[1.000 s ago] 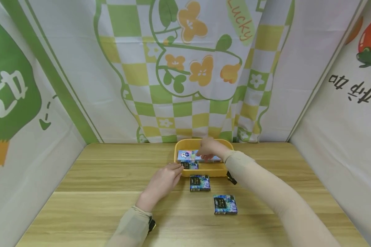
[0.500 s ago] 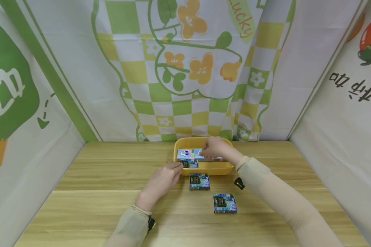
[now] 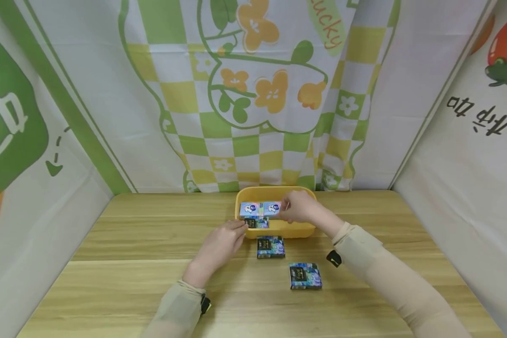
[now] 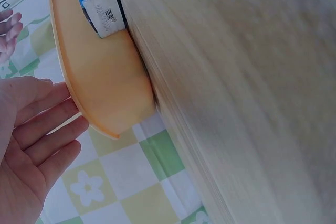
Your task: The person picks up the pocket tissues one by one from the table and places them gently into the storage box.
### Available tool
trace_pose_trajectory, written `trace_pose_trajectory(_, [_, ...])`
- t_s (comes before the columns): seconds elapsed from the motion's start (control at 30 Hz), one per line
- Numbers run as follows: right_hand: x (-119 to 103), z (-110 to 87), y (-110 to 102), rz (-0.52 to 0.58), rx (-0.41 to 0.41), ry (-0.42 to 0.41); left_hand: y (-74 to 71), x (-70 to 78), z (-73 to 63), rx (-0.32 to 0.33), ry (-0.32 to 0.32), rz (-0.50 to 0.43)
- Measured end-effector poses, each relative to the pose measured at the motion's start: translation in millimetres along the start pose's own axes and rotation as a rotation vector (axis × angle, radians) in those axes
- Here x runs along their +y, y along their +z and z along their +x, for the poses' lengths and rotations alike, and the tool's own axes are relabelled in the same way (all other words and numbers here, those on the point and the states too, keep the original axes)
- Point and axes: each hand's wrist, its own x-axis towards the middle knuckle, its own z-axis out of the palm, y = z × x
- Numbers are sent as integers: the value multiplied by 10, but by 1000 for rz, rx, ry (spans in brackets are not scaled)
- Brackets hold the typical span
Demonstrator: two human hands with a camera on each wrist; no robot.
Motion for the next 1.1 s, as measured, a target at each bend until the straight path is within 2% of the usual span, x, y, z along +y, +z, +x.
trace_pose_trajectory(0.23, [34,-136,29,32,-23,6,-5,-6,-2,2,10,9])
trace_pose_trajectory(0.47, [125,-249,106,-4,10,-44,-4,-16,2,-11,15,21])
trace_pose_trajectory(0.7, [225,-354,192,93,-31,4,-2,-18,3,-2,14,19])
trace_pose_trajectory(1.1, [475,-466,333,138,-37,-2,-12,-6,1,-23,9,29])
